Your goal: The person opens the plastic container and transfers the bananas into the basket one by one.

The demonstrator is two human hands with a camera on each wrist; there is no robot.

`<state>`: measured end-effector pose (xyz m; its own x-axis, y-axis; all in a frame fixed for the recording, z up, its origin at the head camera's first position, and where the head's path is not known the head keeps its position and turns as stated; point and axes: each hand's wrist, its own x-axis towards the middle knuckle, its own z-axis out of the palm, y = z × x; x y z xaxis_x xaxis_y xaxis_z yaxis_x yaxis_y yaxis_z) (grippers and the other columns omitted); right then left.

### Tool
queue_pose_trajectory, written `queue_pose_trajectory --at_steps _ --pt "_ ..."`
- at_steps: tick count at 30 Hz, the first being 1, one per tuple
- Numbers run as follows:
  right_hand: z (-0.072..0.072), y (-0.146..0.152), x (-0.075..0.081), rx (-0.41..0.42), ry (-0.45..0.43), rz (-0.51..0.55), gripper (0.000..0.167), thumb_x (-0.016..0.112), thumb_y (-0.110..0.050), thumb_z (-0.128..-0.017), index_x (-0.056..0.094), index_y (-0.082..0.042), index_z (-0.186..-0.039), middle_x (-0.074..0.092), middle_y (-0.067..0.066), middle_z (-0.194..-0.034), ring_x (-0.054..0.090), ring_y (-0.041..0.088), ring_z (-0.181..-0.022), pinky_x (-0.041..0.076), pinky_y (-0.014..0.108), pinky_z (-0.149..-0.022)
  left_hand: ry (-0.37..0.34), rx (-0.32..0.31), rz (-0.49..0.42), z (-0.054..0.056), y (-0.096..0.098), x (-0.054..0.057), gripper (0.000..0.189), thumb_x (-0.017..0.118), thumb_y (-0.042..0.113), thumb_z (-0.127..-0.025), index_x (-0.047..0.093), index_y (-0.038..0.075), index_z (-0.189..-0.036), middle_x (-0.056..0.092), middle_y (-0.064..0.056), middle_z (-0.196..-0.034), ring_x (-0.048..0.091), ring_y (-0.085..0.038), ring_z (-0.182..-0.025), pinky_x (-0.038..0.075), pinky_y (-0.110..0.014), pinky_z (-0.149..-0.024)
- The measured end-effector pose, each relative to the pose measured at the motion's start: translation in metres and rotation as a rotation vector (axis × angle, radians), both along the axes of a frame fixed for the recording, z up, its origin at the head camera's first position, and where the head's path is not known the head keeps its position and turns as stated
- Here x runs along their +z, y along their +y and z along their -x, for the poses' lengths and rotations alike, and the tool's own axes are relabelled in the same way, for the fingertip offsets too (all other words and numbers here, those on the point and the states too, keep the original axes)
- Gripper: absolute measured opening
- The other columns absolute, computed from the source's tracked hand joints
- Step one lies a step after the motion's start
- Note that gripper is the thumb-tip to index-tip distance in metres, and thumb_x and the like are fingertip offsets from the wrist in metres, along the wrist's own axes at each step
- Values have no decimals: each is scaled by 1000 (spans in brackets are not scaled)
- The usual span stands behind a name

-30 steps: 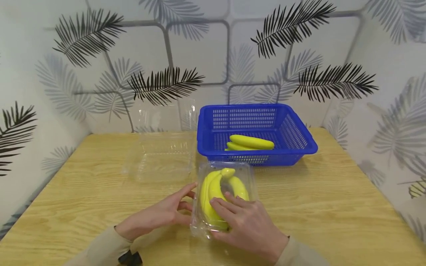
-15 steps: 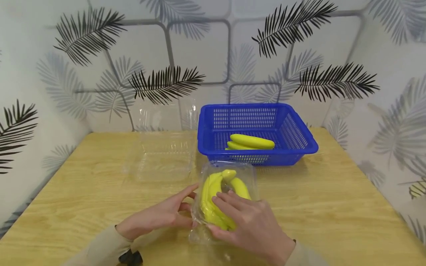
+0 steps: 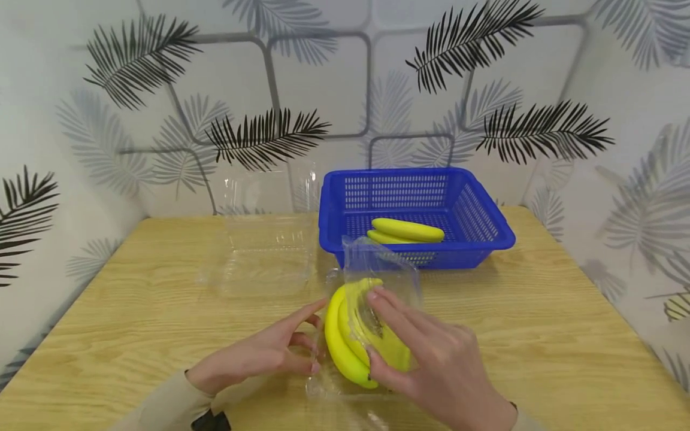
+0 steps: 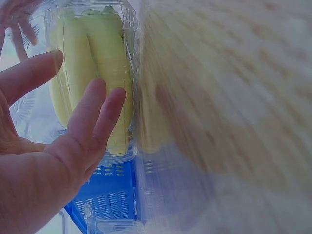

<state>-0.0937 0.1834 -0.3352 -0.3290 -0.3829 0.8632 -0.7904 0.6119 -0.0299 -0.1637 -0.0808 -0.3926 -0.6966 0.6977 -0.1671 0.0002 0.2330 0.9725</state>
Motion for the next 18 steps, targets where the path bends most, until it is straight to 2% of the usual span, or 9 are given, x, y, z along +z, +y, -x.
queue_pose_trajectory --at_steps 3,4,7,9,11,15,18 --pt "-8 -1 9 -54 15 -45 45 53 -35 -96 68 -3 -124 67 12 -123 71 29 -86 42 15 -43 -1 -4 -14 0 0 0 100 77 7 -83 13 22 -159 40 -9 -130 61 -27 -106 51 -31 -80" --pt "-10 -1 11 -69 18 -62 44 51 -33 -96 68 -3 -124 65 12 -125 70 29 -91 45 17 -45 3 -4 -20 0 0 0 101 77 6 -82 13 21 -159 40 -9 -130 61 -28 -105 51 -31 -81" --pt "-13 -2 19 -90 31 -84 42 47 -29 -97 68 -2 -123 63 14 -129 65 30 -108 53 18 -74 20 5 -17 0 1 -1 101 77 6 -81 14 21 -159 41 -9 -129 62 -28 -104 51 -31 -81" --pt "-15 -1 23 -106 27 -83 43 44 -27 -97 67 0 -121 63 14 -129 62 31 -114 46 19 -93 26 8 -11 -1 1 -1 101 77 6 -81 14 21 -159 41 -9 -129 61 -27 -104 51 -31 -81" --pt "-17 1 26 -127 4 -75 44 42 -26 -96 66 2 -120 63 14 -128 60 31 -114 32 14 -104 28 8 -6 -1 2 -2 101 78 7 -81 15 21 -159 41 -8 -129 61 -26 -104 51 -31 -81" --pt "-22 7 30 -198 -61 -64 48 38 -25 -93 62 3 -121 62 14 -125 56 33 -111 28 11 -105 31 5 -4 -2 3 -2 101 77 8 -81 14 20 -159 41 -8 -129 61 -26 -104 50 -31 -82" --pt "-26 15 32 -260 -133 -39 49 40 -28 -91 62 0 -124 61 12 -123 54 31 -110 27 11 -105 42 7 -2 -2 3 -1 100 77 9 -82 15 20 -159 41 -8 -129 61 -26 -104 49 -32 -83"
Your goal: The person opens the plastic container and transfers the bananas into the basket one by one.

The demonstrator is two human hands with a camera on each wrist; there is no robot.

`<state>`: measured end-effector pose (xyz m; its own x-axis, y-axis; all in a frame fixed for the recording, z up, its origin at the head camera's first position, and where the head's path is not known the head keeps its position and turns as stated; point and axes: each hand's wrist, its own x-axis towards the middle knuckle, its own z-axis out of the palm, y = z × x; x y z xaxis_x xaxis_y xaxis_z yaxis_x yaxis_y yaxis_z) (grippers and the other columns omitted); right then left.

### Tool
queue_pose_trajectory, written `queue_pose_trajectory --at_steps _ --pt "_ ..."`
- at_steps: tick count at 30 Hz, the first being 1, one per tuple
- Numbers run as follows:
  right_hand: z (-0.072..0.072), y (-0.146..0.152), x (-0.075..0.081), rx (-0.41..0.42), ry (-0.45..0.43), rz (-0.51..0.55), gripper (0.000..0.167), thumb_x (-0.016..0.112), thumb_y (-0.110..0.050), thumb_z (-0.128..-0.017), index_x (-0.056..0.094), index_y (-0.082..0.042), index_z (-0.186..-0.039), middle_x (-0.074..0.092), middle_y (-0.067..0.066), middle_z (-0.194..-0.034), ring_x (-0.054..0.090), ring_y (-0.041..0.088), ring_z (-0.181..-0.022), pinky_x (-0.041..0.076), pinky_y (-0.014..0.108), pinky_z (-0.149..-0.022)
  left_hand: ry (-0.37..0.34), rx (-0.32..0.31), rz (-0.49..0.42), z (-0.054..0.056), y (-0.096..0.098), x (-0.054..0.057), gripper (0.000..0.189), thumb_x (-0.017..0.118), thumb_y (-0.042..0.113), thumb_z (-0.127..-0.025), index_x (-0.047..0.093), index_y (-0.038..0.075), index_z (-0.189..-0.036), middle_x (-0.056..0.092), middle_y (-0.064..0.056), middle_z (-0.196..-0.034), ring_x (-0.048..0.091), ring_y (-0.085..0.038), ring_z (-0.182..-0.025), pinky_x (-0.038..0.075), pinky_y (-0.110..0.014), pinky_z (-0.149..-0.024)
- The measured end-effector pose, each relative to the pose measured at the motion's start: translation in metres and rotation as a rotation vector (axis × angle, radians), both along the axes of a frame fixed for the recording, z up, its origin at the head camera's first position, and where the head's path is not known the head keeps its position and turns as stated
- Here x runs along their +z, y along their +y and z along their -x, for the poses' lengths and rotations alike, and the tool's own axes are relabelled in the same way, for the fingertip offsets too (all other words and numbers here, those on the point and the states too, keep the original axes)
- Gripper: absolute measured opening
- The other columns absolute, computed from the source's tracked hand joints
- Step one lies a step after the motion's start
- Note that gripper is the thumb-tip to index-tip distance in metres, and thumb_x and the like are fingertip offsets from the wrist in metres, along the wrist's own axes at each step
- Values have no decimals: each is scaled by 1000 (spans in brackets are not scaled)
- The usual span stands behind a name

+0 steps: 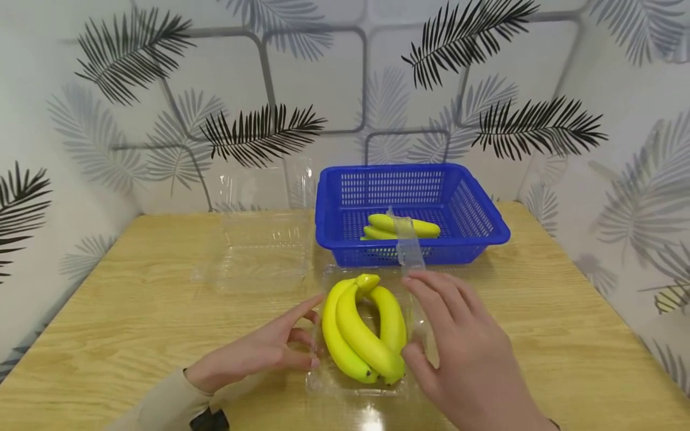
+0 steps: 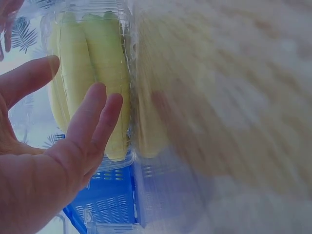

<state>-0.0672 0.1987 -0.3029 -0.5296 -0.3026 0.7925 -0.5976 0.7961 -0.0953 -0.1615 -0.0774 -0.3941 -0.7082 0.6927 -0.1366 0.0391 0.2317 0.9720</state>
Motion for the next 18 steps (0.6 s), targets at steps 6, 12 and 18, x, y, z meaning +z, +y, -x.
queue_pose_trajectory --at_steps 6,12,18 --pt "-12 20 6 -123 -162 35 49 57 -29 -85 62 -9 -130 60 9 -126 54 30 -113 24 7 -101 13 15 4 -1 2 0 100 78 10 -81 15 18 -159 41 -10 -128 61 -22 -100 48 -32 -81" --pt "-17 33 10 -252 -191 30 51 69 -15 -76 64 -11 -126 64 5 -117 60 26 -100 40 12 -77 16 29 9 -2 3 1 101 79 11 -81 14 18 -159 40 -10 -129 62 -21 -98 48 -33 -81" --pt "-17 54 8 -311 -165 22 41 69 -10 -76 69 -10 -117 66 7 -111 62 31 -95 39 23 -67 25 30 11 -2 3 0 101 79 11 -81 15 18 -159 40 -10 -130 62 -20 -98 48 -32 -80"
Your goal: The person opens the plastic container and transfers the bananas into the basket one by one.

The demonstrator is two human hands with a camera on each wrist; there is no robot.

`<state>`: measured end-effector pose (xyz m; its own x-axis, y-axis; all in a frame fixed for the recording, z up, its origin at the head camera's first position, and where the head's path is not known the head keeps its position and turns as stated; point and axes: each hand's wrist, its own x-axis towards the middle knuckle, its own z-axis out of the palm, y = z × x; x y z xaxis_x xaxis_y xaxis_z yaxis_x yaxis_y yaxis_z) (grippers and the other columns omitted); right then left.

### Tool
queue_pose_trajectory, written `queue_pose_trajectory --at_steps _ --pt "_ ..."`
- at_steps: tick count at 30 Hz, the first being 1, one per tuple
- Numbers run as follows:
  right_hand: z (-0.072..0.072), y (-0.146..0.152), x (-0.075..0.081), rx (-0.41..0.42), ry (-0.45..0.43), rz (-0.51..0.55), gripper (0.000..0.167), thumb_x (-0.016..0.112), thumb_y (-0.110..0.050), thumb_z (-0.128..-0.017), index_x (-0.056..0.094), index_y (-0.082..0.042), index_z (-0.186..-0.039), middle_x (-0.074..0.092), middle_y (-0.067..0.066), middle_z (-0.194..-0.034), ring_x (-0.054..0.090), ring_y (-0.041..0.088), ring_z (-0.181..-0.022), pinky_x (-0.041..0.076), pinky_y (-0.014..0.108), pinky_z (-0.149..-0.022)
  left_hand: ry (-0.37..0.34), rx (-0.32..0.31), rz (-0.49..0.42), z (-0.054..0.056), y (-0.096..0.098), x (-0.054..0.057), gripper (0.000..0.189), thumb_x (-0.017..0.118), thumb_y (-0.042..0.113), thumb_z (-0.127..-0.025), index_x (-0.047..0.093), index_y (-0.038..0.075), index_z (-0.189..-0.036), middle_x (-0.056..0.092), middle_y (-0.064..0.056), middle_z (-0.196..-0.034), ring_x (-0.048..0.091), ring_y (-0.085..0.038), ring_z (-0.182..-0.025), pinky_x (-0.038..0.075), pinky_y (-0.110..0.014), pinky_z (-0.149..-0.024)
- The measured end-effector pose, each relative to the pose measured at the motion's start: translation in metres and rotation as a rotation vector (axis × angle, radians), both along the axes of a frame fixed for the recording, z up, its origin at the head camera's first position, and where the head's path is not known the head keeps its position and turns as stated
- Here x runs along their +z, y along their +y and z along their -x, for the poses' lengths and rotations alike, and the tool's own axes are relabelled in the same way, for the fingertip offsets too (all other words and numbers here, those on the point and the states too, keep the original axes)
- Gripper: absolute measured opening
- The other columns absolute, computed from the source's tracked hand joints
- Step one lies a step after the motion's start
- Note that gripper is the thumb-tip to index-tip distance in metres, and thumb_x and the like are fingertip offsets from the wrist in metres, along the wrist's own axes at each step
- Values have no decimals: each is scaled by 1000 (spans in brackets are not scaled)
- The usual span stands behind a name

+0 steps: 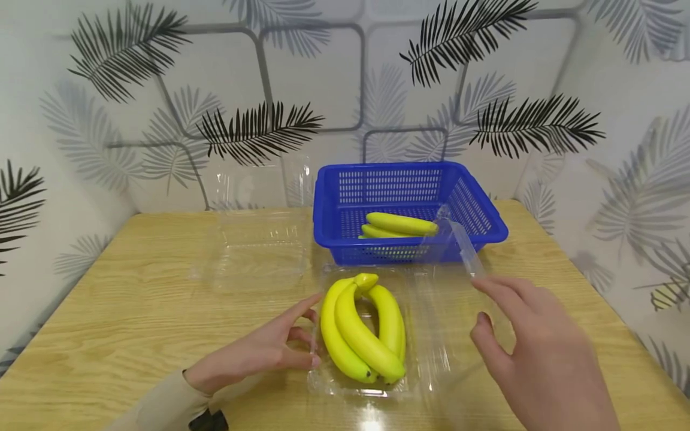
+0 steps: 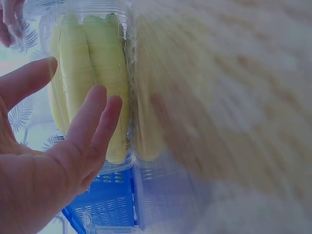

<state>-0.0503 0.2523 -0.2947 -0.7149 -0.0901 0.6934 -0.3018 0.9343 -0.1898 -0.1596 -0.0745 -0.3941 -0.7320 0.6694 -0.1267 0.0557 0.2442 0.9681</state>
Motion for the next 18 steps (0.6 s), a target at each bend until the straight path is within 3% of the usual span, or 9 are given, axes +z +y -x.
queue_pose_trajectory --at_steps 4,7,10,13,18 --pt "1 13 -4 -5 7 -5 41 65 0 -73 72 -7 -113 67 8 -109 57 19 -89 38 19 -69 10 -2 4 0 0 -1 101 79 12 -81 14 18 -159 40 -9 -128 62 -20 -98 49 -32 -79" --pt "2 20 -6 -38 -13 1 42 65 6 -71 73 -8 -110 67 7 -108 53 8 -79 38 12 -63 16 2 14 0 0 0 101 80 13 -81 15 18 -159 41 -8 -128 62 -20 -99 49 -32 -79" --pt "2 25 -11 -58 -36 37 43 67 13 -70 73 -6 -108 66 8 -105 50 -7 -79 37 5 -64 12 8 23 0 -1 0 101 80 14 -81 15 18 -159 41 -8 -128 61 -20 -99 49 -33 -80" --pt "2 32 -18 -60 -48 103 44 66 18 -70 72 -3 -108 65 9 -102 39 -21 -85 35 2 -65 7 14 27 0 -1 0 101 80 14 -81 15 19 -159 41 -9 -129 61 -20 -99 49 -33 -81" --pt "2 50 -34 -109 -173 183 42 66 19 -71 70 3 -110 63 15 -99 37 -23 -83 37 2 -58 1 18 32 -1 0 0 101 81 16 -81 17 22 -158 42 -8 -130 61 -20 -99 48 -35 -84"
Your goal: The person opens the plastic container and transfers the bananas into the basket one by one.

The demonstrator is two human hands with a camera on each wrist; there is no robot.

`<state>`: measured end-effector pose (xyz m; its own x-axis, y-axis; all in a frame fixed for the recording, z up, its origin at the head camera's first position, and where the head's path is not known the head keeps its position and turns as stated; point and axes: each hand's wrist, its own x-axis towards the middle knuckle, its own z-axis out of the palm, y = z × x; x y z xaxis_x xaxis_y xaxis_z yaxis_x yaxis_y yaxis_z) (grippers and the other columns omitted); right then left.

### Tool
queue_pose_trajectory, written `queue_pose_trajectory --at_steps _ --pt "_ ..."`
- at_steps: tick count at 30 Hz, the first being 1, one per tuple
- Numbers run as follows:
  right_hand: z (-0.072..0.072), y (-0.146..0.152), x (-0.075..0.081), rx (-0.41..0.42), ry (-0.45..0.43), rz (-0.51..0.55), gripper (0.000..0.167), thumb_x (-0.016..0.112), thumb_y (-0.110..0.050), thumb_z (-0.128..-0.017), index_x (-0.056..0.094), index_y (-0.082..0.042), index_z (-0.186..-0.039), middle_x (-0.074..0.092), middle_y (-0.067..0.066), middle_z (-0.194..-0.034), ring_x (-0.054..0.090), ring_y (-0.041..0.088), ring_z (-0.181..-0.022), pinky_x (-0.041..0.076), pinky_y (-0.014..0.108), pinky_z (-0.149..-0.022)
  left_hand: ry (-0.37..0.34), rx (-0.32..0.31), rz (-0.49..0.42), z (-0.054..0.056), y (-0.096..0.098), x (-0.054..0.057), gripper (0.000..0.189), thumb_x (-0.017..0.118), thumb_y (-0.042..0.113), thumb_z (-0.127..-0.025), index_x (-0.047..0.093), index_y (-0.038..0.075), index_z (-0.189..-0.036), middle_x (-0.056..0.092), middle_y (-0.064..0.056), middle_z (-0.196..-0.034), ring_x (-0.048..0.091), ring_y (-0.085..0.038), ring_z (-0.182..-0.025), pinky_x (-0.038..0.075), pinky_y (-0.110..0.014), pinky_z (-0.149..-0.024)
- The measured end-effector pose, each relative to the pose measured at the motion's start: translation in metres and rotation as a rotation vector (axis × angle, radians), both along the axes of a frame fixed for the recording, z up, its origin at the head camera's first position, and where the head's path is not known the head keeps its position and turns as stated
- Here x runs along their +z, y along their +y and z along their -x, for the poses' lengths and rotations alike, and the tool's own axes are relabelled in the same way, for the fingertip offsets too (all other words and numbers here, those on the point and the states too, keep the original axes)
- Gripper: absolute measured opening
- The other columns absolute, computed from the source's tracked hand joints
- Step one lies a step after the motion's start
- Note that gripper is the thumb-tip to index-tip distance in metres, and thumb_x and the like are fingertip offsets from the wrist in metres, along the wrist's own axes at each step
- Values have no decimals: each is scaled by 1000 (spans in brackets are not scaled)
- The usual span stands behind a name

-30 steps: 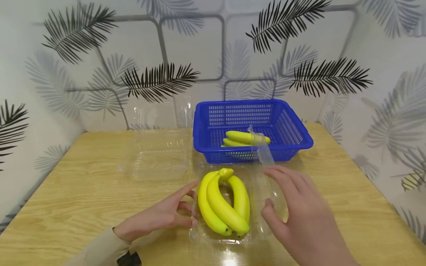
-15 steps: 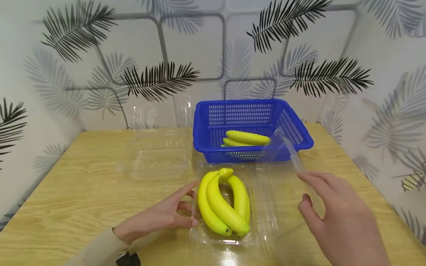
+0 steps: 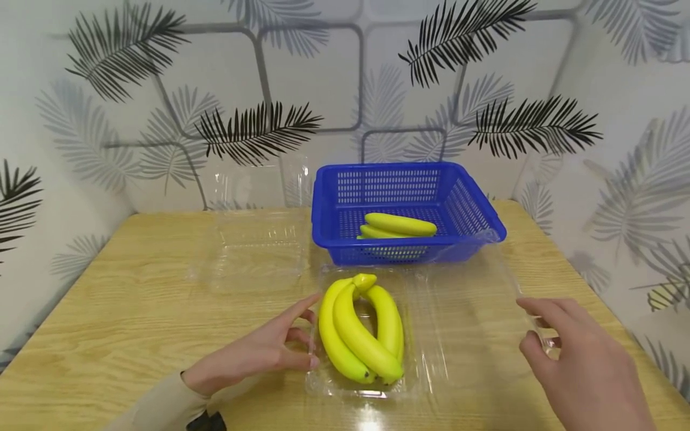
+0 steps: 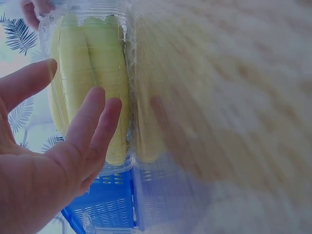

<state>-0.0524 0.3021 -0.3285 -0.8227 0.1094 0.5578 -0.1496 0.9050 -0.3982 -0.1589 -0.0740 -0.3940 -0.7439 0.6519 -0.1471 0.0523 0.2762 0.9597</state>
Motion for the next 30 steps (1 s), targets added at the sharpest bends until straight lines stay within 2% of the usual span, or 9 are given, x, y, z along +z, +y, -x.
queue_pose_trajectory --at_steps 2,5,8,9,12,16,20,24,30 --pt "1 11 -8 -3 -83 1 40 67 18 -72 68 6 -111 63 19 -98 46 -15 -80 41 6 -54 -2 0 1 0 0 0 101 81 16 -81 17 22 -158 42 -7 -129 61 -20 -100 48 -37 -85" --pt "7 27 -20 1 -261 -52 38 68 11 -76 65 9 -114 63 23 -100 63 11 -76 52 23 -54 4 0 -1 0 0 -1 101 80 16 -81 16 21 -159 42 -7 -129 61 -20 -100 49 -37 -85" --pt "15 41 -31 28 -437 -117 40 70 3 -80 63 9 -119 64 24 -105 67 33 -78 53 40 -56 12 4 -3 1 0 0 101 80 16 -81 15 20 -159 41 -7 -129 60 -20 -101 49 -37 -85" --pt "17 45 -35 39 -488 -131 41 70 1 -80 62 8 -120 65 24 -107 67 32 -79 53 43 -57 14 5 -3 1 0 0 101 80 16 -81 15 19 -159 41 -7 -129 60 -20 -101 49 -37 -85" --pt "23 52 -47 72 -568 -142 42 71 -1 -80 63 6 -121 66 22 -110 67 28 -80 51 40 -58 10 8 -4 0 1 0 102 80 16 -81 15 19 -159 41 -8 -130 60 -20 -101 49 -36 -84" --pt "27 55 -61 105 -588 -129 42 71 0 -79 63 6 -120 67 21 -111 67 26 -80 51 38 -59 1 19 -3 0 1 -1 101 80 16 -81 15 18 -159 40 -9 -132 60 -20 -100 48 -36 -85" --pt "29 57 -69 119 -612 -112 42 72 -1 -80 63 5 -121 67 19 -108 66 23 -79 51 36 -59 -9 30 -3 0 1 -1 101 80 17 -82 15 20 -159 37 -10 -135 60 -20 -100 48 -35 -84" --pt "32 54 -71 133 -618 -109 42 72 0 -81 63 5 -122 68 16 -106 65 20 -77 50 35 -59 -29 42 -12 2 -1 -1 101 79 17 -83 13 23 -159 36 -9 -137 60 -20 -102 48 -35 -84" --pt "38 50 -72 156 -564 -119 44 71 0 -80 63 2 -123 68 10 -100 64 18 -76 50 35 -60 -55 62 -39 8 -4 -4 100 79 15 -83 14 22 -159 35 -11 -138 60 -21 -103 49 -35 -86"
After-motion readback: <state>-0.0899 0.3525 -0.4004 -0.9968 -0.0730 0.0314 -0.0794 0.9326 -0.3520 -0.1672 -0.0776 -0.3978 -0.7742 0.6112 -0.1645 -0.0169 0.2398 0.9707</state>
